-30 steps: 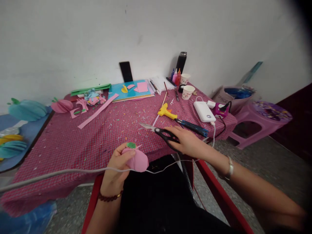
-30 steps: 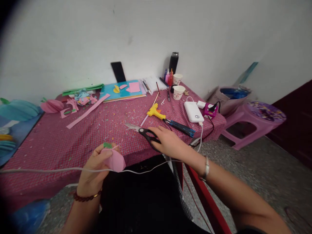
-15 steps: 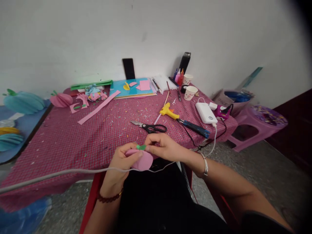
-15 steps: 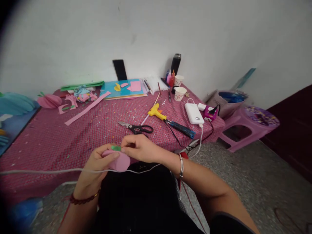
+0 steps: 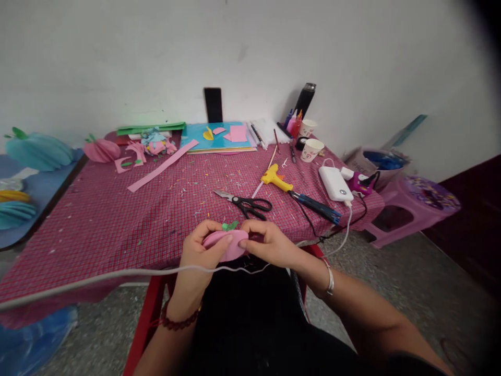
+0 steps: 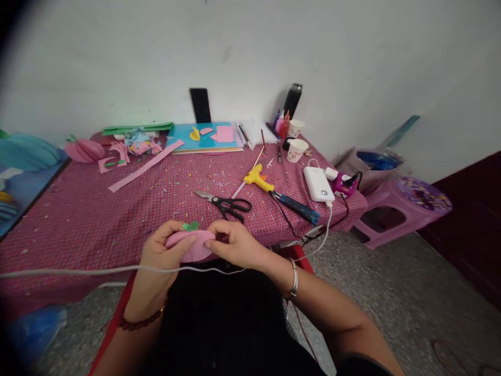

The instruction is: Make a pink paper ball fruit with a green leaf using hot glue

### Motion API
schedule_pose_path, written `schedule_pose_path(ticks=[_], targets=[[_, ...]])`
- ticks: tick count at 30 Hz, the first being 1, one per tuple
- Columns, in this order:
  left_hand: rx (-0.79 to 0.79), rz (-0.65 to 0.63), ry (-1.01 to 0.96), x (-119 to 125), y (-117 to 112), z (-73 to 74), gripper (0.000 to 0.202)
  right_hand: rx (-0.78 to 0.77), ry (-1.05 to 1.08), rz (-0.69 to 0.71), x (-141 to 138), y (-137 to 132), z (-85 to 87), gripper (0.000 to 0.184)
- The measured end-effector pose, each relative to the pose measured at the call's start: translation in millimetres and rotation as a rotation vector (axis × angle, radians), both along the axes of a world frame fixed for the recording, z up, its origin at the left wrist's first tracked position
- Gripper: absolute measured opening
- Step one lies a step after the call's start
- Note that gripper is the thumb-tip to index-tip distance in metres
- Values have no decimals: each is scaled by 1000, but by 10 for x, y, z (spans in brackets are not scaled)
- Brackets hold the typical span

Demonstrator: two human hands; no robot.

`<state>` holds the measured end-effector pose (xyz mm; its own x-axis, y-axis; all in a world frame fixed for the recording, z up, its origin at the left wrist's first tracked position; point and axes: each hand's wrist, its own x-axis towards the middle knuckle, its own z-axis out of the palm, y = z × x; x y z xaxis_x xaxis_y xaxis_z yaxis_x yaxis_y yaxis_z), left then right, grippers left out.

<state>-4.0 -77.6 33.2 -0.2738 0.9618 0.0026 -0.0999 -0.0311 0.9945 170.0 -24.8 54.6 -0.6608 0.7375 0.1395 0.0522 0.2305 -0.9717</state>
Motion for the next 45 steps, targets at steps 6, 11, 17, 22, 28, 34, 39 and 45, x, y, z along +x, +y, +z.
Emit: schedule_pose_path(ticks=[6, 11, 17, 22, 28, 34, 39, 45], targets=[[3, -54, -82, -111, 38, 0, 18, 4, 79, -157, -26, 39, -49, 18], [-47, -27, -154, -73, 70, 11, 22, -78, 140, -184, 10, 13, -19, 20], [-43, 49, -212, -25, 71, 42, 27, -399, 394, -160, -39, 5, -165, 32], [51, -94, -278, -58, 24, 30, 25, -606, 492, -41, -102, 17, -334, 38], [228, -78, -37, -94, 81, 42, 33, -784, 546, 121, -166, 16, -494, 35], [277, -332, 280, -76, 144, 135, 27, -874, 486, 232, -313, -81, -597, 32], [270, -306, 269, -79, 91, 176, 13, -782, 515, 157, -185, -1, -459, 39], [240, -307, 423, -132, 37, 251, 17, -336, 417, 75, 163, 69, -41, 67]])
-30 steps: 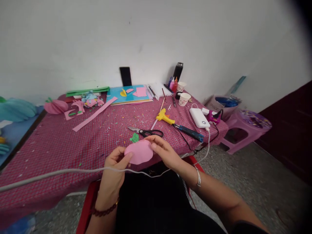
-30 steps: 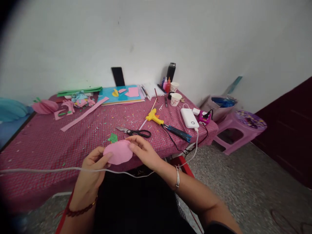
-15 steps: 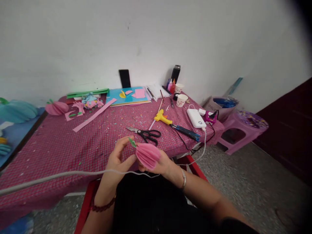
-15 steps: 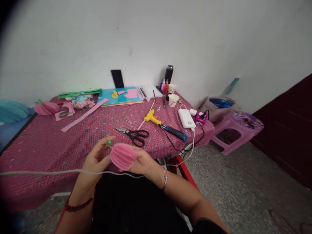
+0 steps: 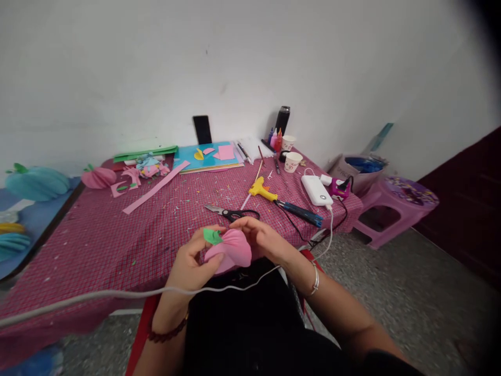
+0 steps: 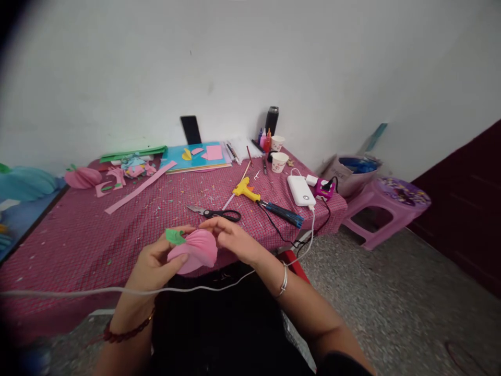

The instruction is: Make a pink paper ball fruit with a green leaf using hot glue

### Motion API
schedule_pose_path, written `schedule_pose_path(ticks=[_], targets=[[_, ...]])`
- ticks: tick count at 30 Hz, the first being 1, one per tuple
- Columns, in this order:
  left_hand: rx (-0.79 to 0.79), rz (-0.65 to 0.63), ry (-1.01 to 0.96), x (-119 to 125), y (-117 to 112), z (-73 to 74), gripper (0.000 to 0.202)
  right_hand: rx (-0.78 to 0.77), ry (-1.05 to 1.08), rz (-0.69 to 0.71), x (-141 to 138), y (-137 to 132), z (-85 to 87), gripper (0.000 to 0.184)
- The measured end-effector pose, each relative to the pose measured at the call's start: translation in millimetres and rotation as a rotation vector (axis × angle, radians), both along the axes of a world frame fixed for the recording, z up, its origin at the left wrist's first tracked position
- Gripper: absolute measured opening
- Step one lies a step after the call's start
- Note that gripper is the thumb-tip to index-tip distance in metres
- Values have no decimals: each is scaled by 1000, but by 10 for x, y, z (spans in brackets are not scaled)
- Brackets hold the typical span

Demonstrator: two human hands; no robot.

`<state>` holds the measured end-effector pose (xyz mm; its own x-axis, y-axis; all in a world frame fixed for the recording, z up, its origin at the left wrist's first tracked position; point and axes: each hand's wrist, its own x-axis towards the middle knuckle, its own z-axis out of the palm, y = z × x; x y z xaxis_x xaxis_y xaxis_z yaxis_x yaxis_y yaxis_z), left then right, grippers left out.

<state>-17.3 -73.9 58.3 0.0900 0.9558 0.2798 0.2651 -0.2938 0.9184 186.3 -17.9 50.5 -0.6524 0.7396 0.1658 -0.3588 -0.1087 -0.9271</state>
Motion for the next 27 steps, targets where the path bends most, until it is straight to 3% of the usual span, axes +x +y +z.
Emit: schedule_pose_path(ticks=[3, 6, 8, 12, 16, 20, 27], targets=[[-21, 15, 25, 6, -3, 36, 21, 185, -186, -39, 29, -80, 114, 56], [-57, 32, -26, 28, -13, 52, 18, 226, -296, -168, -28, -158, 123, 25], [-96, 51, -109, 39, -22, 30, 15, 231, -307, -226, -73, -186, 105, 17], [-196, 116, -239, 47, -21, -96, 23, 346, -330, -336, -128, -210, 92, 16], [-167, 246, -161, 65, -10, -207, 17, 432, -330, -373, -153, -233, 92, 12], [-115, 238, -125, 73, -27, -198, 20, 413, -327, -335, -185, -235, 67, 8], [-151, 254, -213, 126, -30, -173, 20, 376, -327, -374, -269, -202, -20, 26]])
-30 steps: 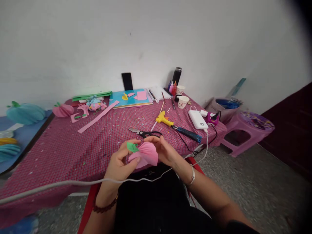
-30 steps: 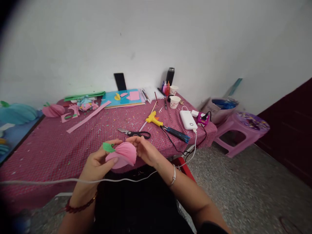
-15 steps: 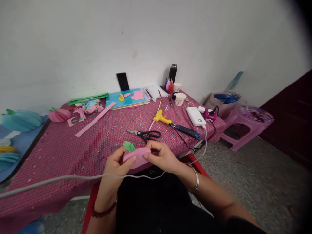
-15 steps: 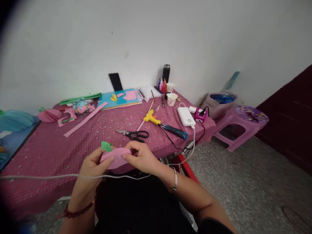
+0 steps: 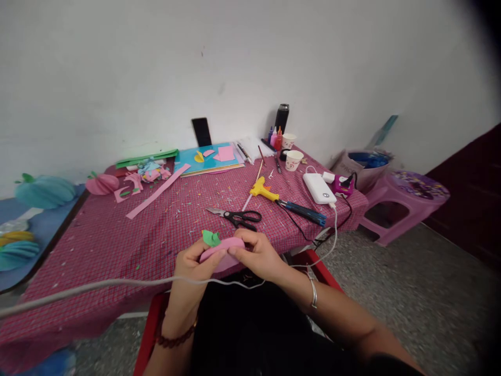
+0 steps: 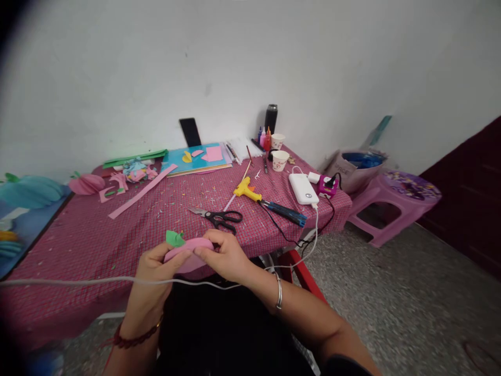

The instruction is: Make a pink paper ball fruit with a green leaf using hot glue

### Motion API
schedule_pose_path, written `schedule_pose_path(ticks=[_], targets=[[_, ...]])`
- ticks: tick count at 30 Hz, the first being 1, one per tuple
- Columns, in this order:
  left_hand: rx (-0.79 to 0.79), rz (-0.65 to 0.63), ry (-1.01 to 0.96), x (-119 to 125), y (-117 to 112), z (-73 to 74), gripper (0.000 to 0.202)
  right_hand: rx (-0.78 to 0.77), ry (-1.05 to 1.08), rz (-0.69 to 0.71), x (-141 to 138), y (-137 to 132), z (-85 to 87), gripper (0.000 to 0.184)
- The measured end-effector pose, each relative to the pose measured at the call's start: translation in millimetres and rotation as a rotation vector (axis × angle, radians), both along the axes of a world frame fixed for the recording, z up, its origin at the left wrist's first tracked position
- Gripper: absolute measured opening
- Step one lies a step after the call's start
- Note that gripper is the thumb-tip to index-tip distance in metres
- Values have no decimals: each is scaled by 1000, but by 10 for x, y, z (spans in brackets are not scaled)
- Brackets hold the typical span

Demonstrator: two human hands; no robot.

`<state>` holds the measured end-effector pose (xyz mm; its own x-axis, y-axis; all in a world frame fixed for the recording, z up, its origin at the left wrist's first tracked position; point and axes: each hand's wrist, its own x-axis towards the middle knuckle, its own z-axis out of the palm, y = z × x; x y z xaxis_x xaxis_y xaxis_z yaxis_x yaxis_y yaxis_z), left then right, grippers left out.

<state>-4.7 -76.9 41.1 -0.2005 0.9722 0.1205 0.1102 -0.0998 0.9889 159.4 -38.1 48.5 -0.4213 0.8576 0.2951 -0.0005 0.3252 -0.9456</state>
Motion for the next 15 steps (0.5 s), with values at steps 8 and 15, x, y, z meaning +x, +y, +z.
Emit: schedule_pose_path(ticks=[8, 15], targets=[[-85, 200, -356, 194, 50, 55, 27, 106, -187, -5, -14, 113, -9, 30], [-137, 228, -390, -17, 97, 142, 28, 231, -602, -68, 327, 741, -105, 17]])
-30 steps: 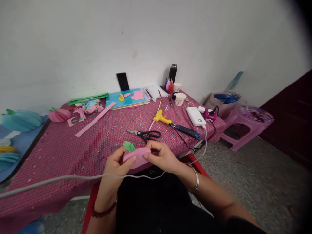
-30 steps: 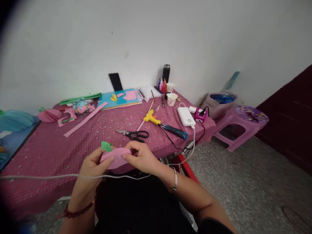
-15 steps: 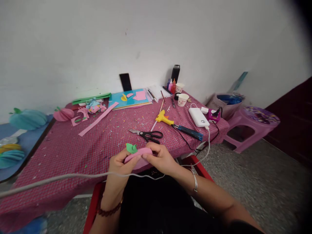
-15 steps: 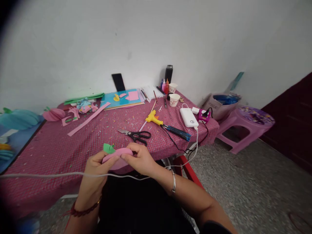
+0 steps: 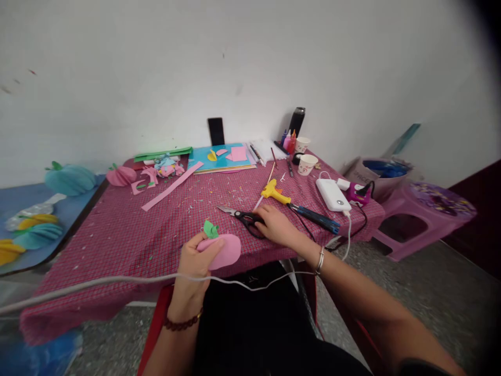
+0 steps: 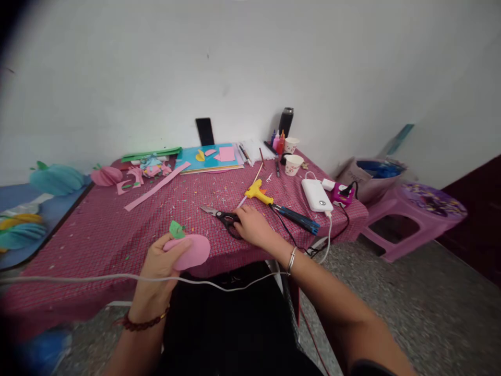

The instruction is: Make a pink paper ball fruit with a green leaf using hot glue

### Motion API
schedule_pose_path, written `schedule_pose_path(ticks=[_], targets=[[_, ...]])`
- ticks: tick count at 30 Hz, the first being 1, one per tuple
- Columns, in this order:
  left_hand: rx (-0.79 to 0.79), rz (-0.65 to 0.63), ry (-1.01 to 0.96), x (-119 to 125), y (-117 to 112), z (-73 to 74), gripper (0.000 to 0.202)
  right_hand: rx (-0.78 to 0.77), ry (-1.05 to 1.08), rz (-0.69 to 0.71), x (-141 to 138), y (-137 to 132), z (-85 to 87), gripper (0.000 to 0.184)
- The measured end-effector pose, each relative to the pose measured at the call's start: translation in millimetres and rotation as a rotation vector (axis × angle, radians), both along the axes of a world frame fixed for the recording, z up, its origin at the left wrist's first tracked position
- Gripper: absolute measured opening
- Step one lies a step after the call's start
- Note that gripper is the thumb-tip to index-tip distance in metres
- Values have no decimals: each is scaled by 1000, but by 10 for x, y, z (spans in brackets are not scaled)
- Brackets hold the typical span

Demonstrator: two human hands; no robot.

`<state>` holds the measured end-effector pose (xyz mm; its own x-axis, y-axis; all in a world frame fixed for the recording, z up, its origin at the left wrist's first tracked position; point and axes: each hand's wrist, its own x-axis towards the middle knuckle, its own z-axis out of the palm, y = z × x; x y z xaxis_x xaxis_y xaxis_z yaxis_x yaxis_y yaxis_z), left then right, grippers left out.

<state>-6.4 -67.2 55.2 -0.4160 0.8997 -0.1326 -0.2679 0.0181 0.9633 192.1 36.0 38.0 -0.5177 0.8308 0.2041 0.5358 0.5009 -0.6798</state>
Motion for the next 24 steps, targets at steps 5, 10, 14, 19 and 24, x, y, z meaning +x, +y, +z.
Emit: schedule_pose_path(ticks=[5, 10, 14, 19, 24], targets=[[7, -32, -2, -27, -34, 48, 25, -16, -154, 39, -75, 145, -103, 26], [14, -55, -15, -58, -83, 98, 21, -107, -106, 34, -15, 270, 13, 30], [41, -62, -1, -78, -94, 114, 19, -243, 3, 40, 334, 173, 91, 39], [21, -68, 14, -38, -116, 113, 20, -501, 209, 220, 721, -264, 272, 65], [25, -116, 70, -39, -144, 93, 15, -223, 55, 282, 786, -548, 513, 73]])
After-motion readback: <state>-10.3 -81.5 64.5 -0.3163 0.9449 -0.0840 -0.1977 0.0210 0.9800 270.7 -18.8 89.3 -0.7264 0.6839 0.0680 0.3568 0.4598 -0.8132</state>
